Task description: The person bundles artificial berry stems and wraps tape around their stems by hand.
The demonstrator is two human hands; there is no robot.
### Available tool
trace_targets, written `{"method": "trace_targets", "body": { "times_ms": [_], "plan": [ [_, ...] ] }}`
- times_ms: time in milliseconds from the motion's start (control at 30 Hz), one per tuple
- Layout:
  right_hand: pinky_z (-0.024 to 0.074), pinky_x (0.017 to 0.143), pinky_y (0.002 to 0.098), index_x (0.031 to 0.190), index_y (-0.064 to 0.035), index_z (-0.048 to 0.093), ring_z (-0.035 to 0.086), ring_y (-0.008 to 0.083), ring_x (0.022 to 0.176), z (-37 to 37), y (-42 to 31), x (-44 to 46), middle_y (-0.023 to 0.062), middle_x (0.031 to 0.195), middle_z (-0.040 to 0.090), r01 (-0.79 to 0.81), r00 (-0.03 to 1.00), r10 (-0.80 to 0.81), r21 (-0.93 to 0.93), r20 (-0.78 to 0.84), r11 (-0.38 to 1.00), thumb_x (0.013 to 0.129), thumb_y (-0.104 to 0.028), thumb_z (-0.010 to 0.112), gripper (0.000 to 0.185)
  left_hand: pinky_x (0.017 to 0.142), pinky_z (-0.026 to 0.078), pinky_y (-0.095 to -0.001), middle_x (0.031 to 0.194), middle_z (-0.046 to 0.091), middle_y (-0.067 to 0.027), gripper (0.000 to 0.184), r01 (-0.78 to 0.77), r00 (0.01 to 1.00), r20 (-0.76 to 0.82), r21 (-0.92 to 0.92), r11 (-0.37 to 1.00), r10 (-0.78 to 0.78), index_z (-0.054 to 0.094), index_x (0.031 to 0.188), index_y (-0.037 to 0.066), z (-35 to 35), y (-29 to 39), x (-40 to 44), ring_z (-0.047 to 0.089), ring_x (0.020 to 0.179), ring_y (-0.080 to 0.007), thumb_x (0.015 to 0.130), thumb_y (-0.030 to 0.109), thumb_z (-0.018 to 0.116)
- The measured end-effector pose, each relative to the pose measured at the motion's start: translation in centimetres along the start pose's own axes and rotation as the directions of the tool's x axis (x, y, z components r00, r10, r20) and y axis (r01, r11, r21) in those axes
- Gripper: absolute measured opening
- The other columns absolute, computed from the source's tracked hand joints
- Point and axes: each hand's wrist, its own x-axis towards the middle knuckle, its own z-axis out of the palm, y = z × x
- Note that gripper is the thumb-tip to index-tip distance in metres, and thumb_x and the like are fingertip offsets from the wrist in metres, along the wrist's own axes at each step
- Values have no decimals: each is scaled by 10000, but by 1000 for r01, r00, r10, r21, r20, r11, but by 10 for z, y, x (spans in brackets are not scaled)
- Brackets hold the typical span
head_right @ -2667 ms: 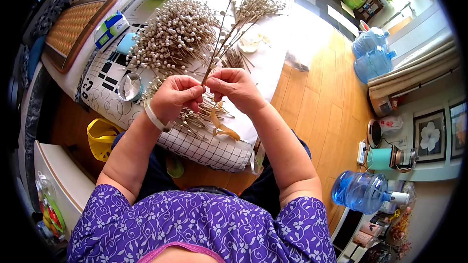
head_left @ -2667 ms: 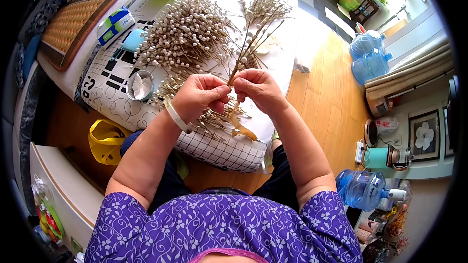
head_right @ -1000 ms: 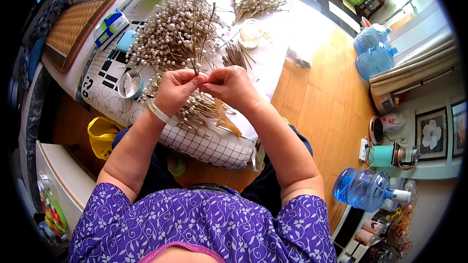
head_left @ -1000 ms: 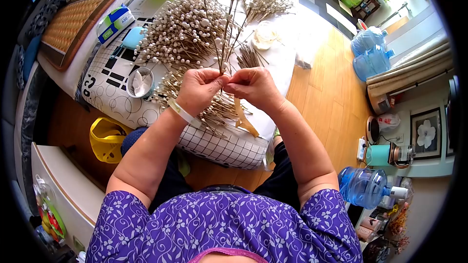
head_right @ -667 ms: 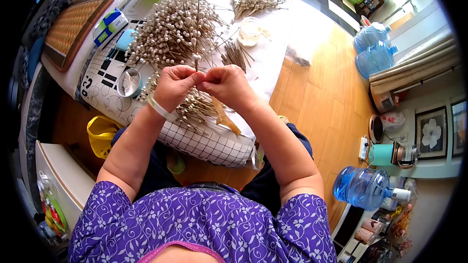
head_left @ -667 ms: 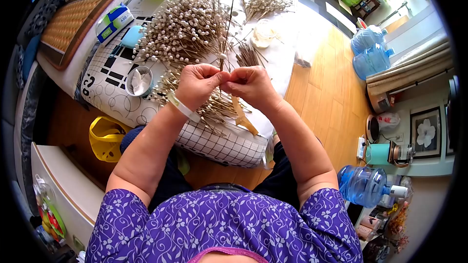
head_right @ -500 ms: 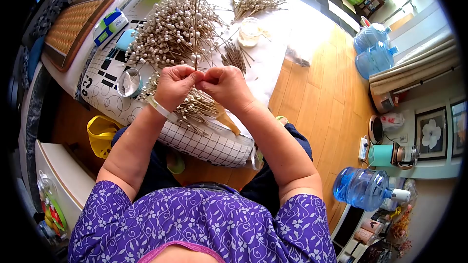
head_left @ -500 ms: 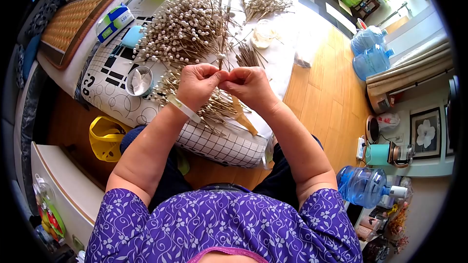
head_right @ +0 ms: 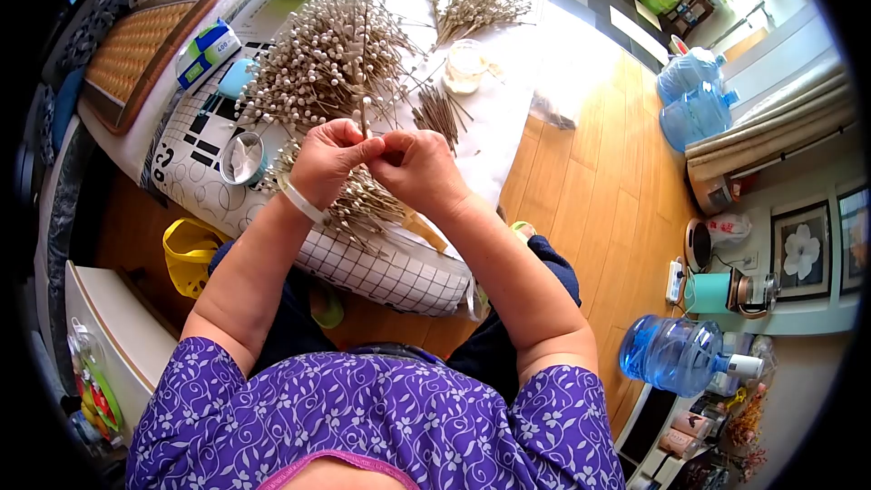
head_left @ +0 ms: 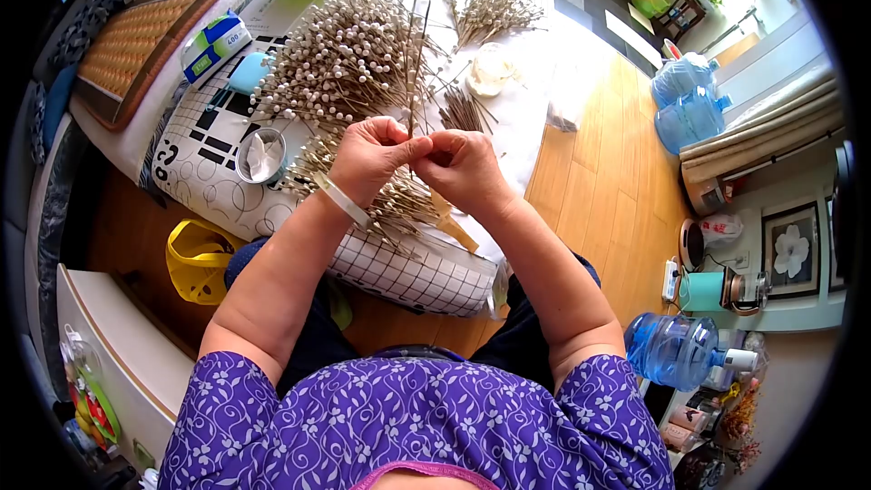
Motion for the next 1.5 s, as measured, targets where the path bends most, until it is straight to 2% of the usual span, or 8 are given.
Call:
{"method": "trace_targets", "body": {
  "times_ms": [300,467,533,867,933,1133,1200,1500],
  "plan": [
    [406,469,252,708,2,620,466,85,459,-5,7,-1,75,518,538,-30,999,28,63,34,998,692,-117,682,135,714,476,-208,852,623,-74,91,-116,992,77,266,957,99,617,853,-36,2,2,-3,577,784,-101,799,37,605],
    [391,469,233,718,14,616,418,46,487,2,18,2,49,510,515,-66,996,58,126,66,990,723,-133,681,160,635,475,-193,756,616,-37,73,-85,996,25,256,963,81,614,817,-19,3,8,-4,570,695,-75,774,35,637],
    [373,462,223,739,17,616,389,31,508,4,17,1,26,508,499,-27,997,3,289,82,957,744,-134,662,158,638,472,-189,769,619,-42,74,-50,998,48,247,968,39,612,815,-13,-2,9,-3,568,701,-72,772,40,641],
    [388,483,205,781,18,622,411,14,547,-1,15,-1,9,532,501,-52,994,36,164,104,985,739,-112,656,140,613,455,-189,761,628,-41,126,-74,993,114,334,940,38,636,853,-27,0,11,-3,555,698,-64,792,83,631],
    [393,488,202,775,25,623,422,13,553,-2,15,-1,-10,544,509,-136,981,95,246,171,960,740,-105,652,138,607,454,-190,741,627,-37,115,-28,997,80,339,940,0,640,832,-24,0,12,-4,553,684,-61,791,83,633],
    [384,478,205,762,28,620,417,14,548,3,8,-3,-18,548,512,-110,990,77,292,121,950,742,-116,657,149,616,458,-195,740,628,-34,129,-45,991,134,435,900,-15,638,837,-29,-4,13,-2,557,682,-64,796,92,629],
    [380,474,203,759,26,620,416,13,545,0,15,-2,-23,550,511,-117,988,86,248,129,962,745,-113,652,143,635,458,-198,755,631,-37,134,-54,994,108,243,968,28,637,840,-31,7,16,-7,560,700,-67,806,97,616],
    [358,460,209,736,16,615,397,19,531,2,14,-6,-23,537,495,-234,963,167,341,214,911,751,-86,623,103,576,435,-181,690,609,-10,95,-60,997,69,327,943,40,622,760,-9,-2,12,-3,532,641,-43,782,80,643]
  ]
}}
